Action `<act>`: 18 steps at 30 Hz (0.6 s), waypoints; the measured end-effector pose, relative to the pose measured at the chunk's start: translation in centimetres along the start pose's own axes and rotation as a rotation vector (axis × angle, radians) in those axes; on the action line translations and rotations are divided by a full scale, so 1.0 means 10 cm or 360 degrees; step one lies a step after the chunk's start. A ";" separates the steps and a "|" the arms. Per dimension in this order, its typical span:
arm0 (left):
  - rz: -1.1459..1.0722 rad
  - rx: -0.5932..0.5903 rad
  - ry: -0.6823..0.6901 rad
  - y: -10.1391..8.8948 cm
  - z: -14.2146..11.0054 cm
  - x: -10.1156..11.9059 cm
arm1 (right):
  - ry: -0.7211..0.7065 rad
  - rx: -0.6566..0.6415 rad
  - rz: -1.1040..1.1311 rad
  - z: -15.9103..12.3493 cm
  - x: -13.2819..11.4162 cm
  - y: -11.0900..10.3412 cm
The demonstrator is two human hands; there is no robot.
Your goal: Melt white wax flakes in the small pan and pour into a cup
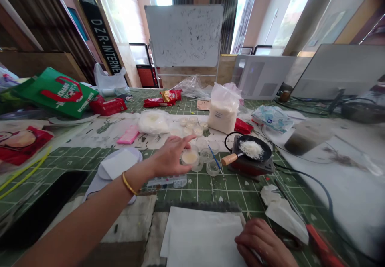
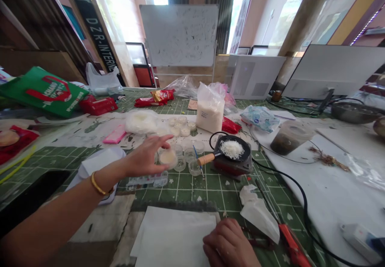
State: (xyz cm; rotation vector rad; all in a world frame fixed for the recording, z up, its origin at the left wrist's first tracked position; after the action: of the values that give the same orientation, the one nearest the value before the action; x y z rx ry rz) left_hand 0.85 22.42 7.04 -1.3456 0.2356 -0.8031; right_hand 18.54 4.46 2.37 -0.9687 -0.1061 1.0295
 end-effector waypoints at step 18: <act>-0.0050 -0.0266 0.0252 0.76 -0.41 0.44 | 0.0068 0.0001 0.0090 0.00 -0.03 -0.02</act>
State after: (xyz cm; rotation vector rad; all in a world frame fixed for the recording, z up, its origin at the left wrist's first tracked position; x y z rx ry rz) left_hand 4.47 16.54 0.24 -1.4462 0.4142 -0.9341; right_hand 18.53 4.22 2.59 -0.9969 -0.0434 1.0600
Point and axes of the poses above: each hand's wrist, its own z-axis towards the middle knuckle, its own y-axis out of the palm, x = y × z, the point moved 9 cm from there along z, towards the middle knuckle, and after that the axes turned 5 degrees about -y, right-handed, at the moved point
